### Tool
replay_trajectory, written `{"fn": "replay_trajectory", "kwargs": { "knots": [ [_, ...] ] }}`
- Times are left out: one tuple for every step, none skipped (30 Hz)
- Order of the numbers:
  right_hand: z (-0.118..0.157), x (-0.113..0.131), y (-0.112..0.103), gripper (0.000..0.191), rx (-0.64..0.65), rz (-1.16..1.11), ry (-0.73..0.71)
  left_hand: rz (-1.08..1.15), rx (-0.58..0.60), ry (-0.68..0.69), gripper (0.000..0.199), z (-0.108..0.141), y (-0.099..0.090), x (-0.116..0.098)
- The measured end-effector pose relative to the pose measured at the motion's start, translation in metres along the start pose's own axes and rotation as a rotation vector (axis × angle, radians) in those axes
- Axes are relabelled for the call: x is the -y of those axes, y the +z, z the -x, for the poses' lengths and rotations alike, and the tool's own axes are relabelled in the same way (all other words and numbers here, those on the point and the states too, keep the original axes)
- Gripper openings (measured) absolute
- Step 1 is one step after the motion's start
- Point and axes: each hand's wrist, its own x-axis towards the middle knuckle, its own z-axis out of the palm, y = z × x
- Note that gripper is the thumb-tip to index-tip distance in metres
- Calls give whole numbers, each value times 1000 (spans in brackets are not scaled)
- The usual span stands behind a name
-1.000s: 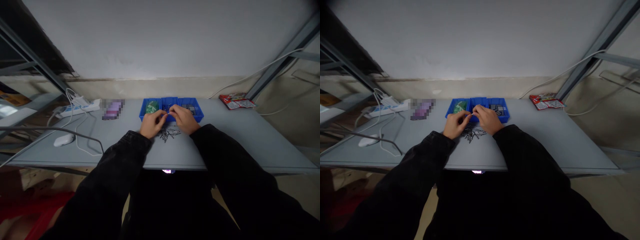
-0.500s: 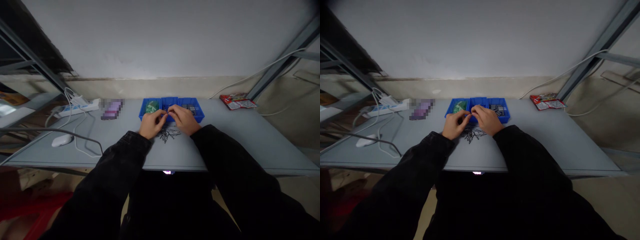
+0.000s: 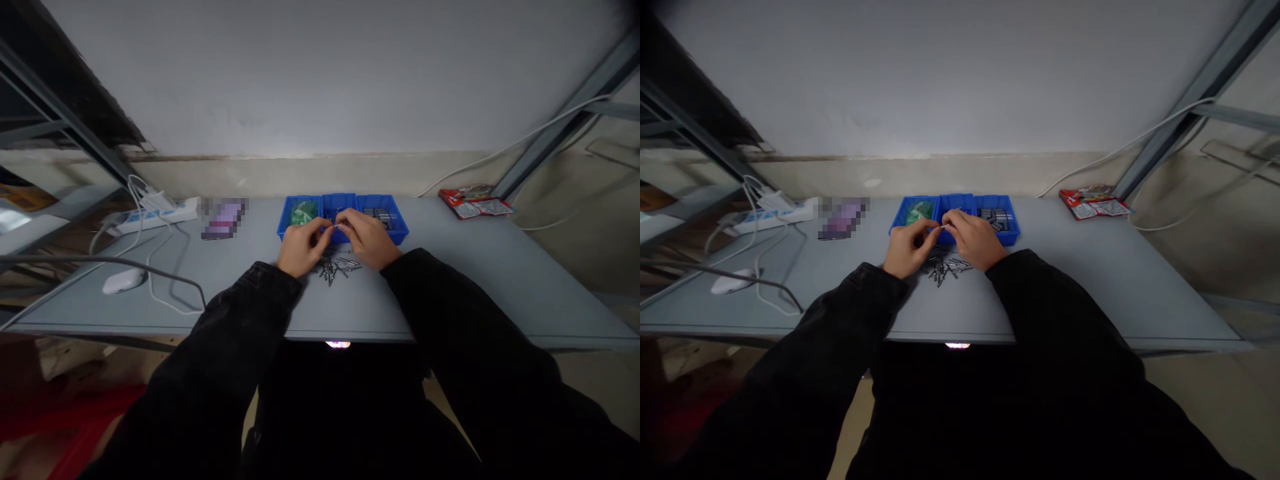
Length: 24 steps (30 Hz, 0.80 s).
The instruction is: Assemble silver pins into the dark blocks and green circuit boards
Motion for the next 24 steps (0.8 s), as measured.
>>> {"fn": "replay_trajectory", "kwargs": {
  "knots": [
    [0, 0, 0, 18, 0, 1, 2, 1, -1, 2, 19, 0, 0, 0],
    [0, 0, 0, 18, 0, 2, 5, 0, -2, 3, 20, 0, 0, 0],
    [0, 0, 1, 18, 0, 2, 7, -1, -3, 5, 20, 0, 0, 0],
    [0, 0, 1, 19, 1, 0, 5, -3, -2, 6, 20, 0, 0, 1],
    [0, 0, 1, 19, 0, -2, 1, -3, -1, 9, 21, 0, 0, 1],
    [0, 1, 0, 19, 0, -3, 0, -3, -1, 12, 21, 0, 0, 1],
    [0, 1, 0, 19, 0, -5, 0, -2, -1, 13, 21, 0, 0, 1],
    [0, 1, 0, 19, 1, -7, 0, -1, 0, 12, 21, 0, 0, 1],
    [0, 1, 0, 19, 1, -9, 1, 0, -1, 11, 20, 0, 0, 1],
    [0, 0, 0, 20, 1, -9, 1, 0, -1, 10, 20, 0, 0, 1],
    [0, 0, 0, 21, 0, -8, 2, 1, 0, 10, 20, 0, 0, 0],
    [0, -1, 0, 22, 0, -6, 1, 2, 1, 12, 20, 0, 0, 0],
    [0, -1, 1, 24, 0, -3, 0, 4, 1, 15, 20, 0, 0, 0],
    [0, -2, 1, 25, 0, 1, 0, 6, 2, 18, 20, 0, -1, -1],
    [0, -2, 1, 27, 1, 6, 1, 8, 1, 18, 20, 0, -1, -1],
    [0, -2, 1, 27, 1, 9, 1, 6, 3, 14, 21, 0, 0, -1],
    [0, -1, 1, 27, 0, 11, 1, 3, 3, 8, 22, 0, 0, -1],
    [0, -1, 0, 25, -3, 10, 0, 0, 4, 0, 22, 0, 0, 0],
    [0, 0, 0, 23, -6, 9, 1, -3, 3, -7, 22, 0, 0, 0],
    [0, 1, 0, 20, -9, 7, 5, -5, 2, -12, 22, 0, 0, 0],
    [0, 2, 0, 17, -10, 8, 11, -7, 3, -16, 21, 0, 0, 0],
    [0, 2, 0, 16, -9, 10, 16, -6, 4, -18, 21, 0, 0, 0],
    [0, 2, 0, 15, -8, 12, 21, -5, 5, -18, 21, 0, 0, 0],
    [0, 2, 0, 15, -6, 12, 20, -3, 8, -17, 21, 0, -1, -1]
  ]
}}
